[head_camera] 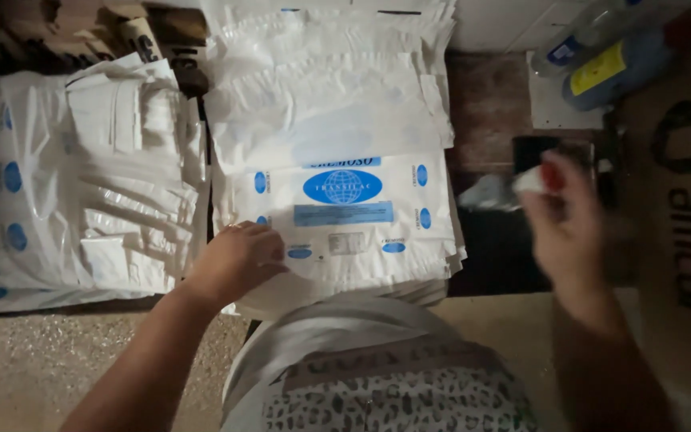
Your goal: Stamping batch or date codes onto plastic bags using a handheld manual stamper
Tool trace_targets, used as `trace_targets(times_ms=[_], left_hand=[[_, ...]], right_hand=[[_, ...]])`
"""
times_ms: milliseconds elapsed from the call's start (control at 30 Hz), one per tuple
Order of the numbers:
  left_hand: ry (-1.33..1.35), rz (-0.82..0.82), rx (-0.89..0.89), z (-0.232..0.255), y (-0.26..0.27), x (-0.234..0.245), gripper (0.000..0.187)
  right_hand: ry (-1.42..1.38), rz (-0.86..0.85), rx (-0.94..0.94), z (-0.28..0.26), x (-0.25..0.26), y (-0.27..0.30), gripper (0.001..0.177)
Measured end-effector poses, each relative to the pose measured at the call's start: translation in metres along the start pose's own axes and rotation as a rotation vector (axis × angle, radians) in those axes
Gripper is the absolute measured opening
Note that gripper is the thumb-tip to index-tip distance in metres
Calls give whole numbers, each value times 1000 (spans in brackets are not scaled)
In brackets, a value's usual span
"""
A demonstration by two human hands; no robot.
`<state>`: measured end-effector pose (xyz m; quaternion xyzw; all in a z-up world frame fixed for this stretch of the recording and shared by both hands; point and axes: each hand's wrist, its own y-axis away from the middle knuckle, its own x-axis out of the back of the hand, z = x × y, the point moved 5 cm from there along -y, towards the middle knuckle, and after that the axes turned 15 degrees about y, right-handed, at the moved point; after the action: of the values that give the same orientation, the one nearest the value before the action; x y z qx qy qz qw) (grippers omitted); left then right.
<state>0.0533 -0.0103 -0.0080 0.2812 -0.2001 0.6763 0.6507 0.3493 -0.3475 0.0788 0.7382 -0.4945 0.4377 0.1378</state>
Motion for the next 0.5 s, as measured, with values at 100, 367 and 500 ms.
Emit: trace_targets(times_ms=[100, 367, 500], left_hand=[[-18, -15, 50, 4, -6, -11, 22], [-153, 42, -165, 30, -9, -31, 16], [-160, 9, -122, 22, -3, -37, 23]], right_hand=[[-131, -28, 78, -48, -27, 23, 55], [3, 5, 527, -114, -81, 41, 50], [42, 13, 581, -107, -100, 44, 50]])
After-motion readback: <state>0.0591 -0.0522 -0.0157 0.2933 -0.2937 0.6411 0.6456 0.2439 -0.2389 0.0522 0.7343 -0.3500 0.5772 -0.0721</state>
